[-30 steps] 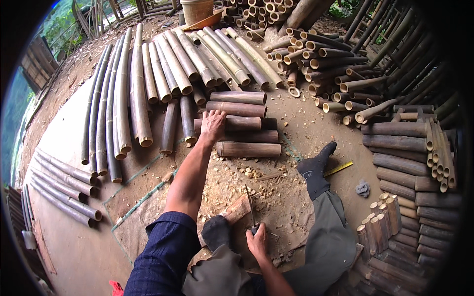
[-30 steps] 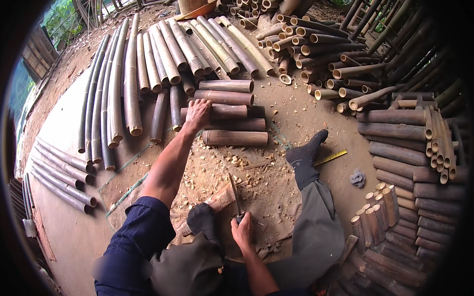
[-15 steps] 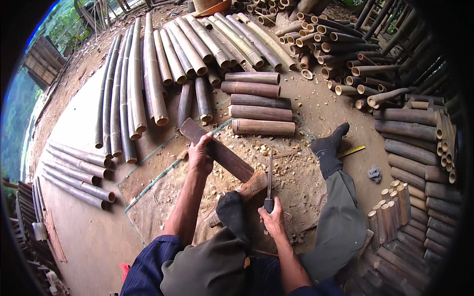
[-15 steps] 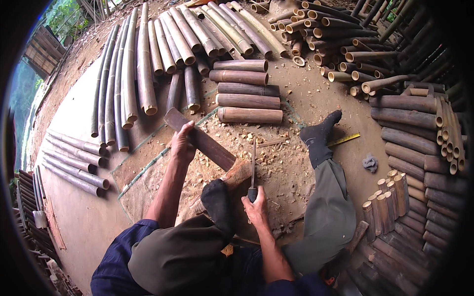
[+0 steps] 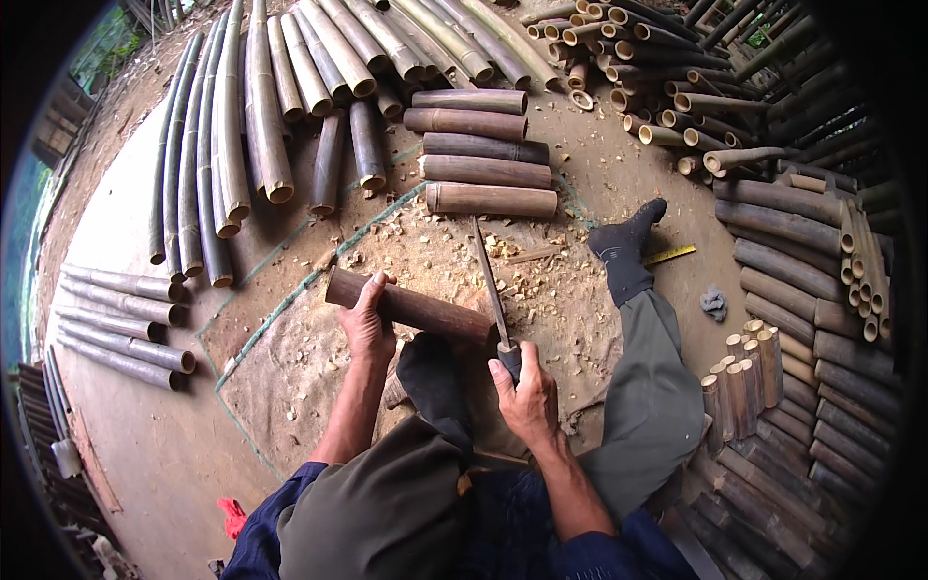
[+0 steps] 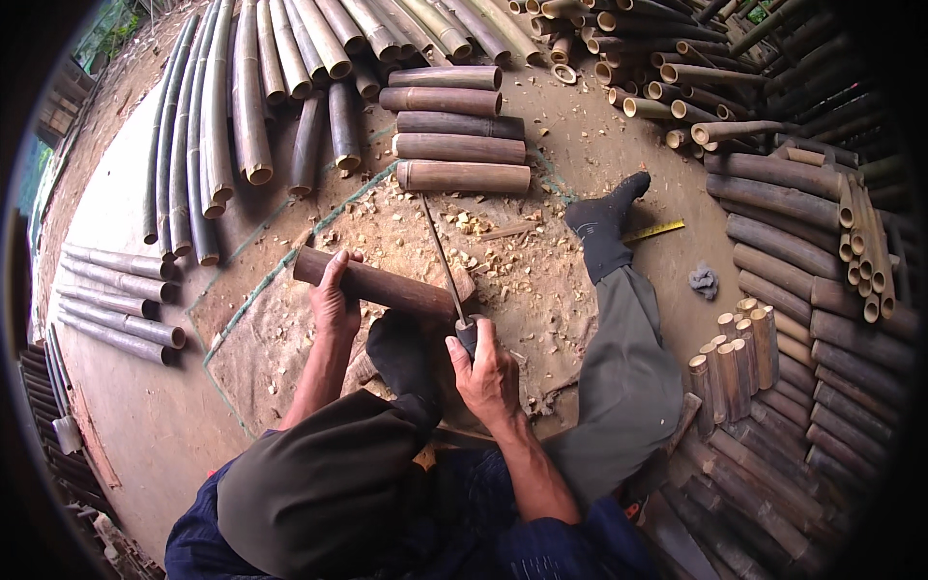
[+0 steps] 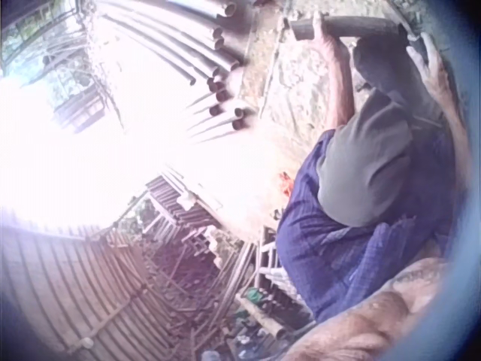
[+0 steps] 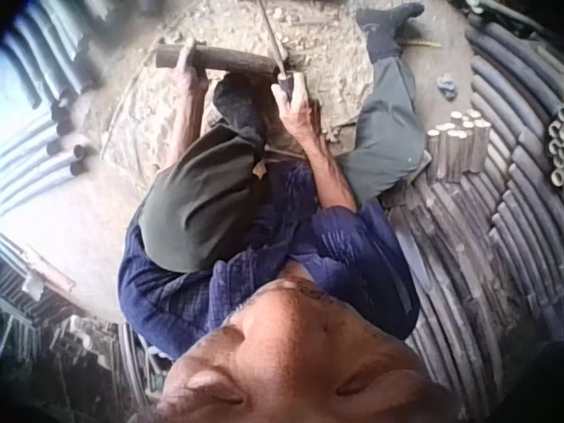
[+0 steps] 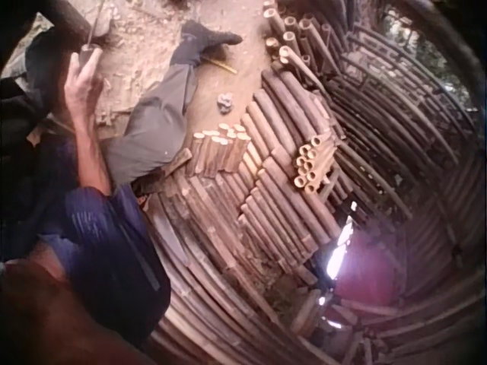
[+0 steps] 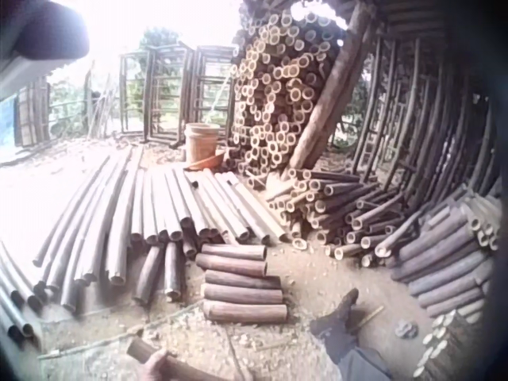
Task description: The person sits on the ground and uses a knife to sharpen the end of a bamboo pole. They hold the pole with their left hand and scrape the knife along the edge to create a tapered point, then place the finished piece on a pile of similar bamboo segments.
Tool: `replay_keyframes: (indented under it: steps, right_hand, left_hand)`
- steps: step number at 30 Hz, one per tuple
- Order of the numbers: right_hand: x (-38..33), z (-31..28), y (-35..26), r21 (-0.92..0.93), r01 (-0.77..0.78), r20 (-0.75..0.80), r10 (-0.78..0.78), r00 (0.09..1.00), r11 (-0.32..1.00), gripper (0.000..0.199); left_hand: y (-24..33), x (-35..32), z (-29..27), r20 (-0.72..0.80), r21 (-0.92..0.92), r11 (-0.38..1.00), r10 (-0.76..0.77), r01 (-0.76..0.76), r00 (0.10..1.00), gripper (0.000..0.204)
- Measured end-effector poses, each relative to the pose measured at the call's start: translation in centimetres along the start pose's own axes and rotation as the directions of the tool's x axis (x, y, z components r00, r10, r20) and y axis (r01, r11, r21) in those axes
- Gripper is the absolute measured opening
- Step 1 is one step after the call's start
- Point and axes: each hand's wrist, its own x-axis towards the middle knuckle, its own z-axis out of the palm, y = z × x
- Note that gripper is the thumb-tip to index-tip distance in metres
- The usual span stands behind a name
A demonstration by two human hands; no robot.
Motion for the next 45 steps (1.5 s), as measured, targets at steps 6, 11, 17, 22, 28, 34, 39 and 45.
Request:
replay_keyframes:
  steps: [6,11,17,22,28,34,39,45]
  right_hand:
    - [-0.3,3.3,6.6,-0.272,-0.179,0.133,0.221,0.966,0.945,0.036]
    - [0.7,0.2,0.6,-0.003,-0.053,0.072,0.053,0.996,0.999,0.033]
    - [0.7,2.7,4.1,-0.256,-0.187,0.156,0.231,0.960,0.948,0.032]
    - [1.4,0.1,-0.1,-0.108,-0.120,0.105,0.131,0.986,0.987,0.032]
    - [0.2,2.5,3.4,-0.185,-0.129,0.087,0.147,0.985,0.974,0.032]
    - [1.2,0.1,-1.2,-0.122,-0.076,0.095,0.088,0.992,0.990,0.031]
    - [-0.2,2.5,3.5,-0.113,-0.137,0.033,0.142,0.989,0.984,0.033]
    - [1.2,0.2,-1.5,-0.178,-0.101,0.097,0.119,0.988,0.979,0.033]
  left_hand:
    - [0.1,0.1,0.2,0.022,0.059,0.998,-0.011,0.010,1.000,0.044]
    - [1.6,-0.1,-0.7,0.199,0.071,0.997,0.020,-0.035,0.980,0.047]
    - [1.1,-0.3,-0.2,0.327,0.049,0.999,0.003,-0.020,0.945,0.047]
    - [1.5,0.2,-1.4,0.272,0.129,0.990,0.015,-0.052,0.962,0.049]
    - [1.3,-0.7,-0.7,0.240,0.217,0.973,0.029,-0.082,0.970,0.044]
    - [2.5,-1.4,0.5,0.227,0.154,0.985,0.038,-0.074,0.973,0.051]
    - [1.4,-1.8,0.7,0.237,0.136,0.989,0.026,-0.060,0.971,0.054]
    - [2.7,-1.9,-0.1,0.303,0.186,0.976,0.053,-0.114,0.951,0.054]
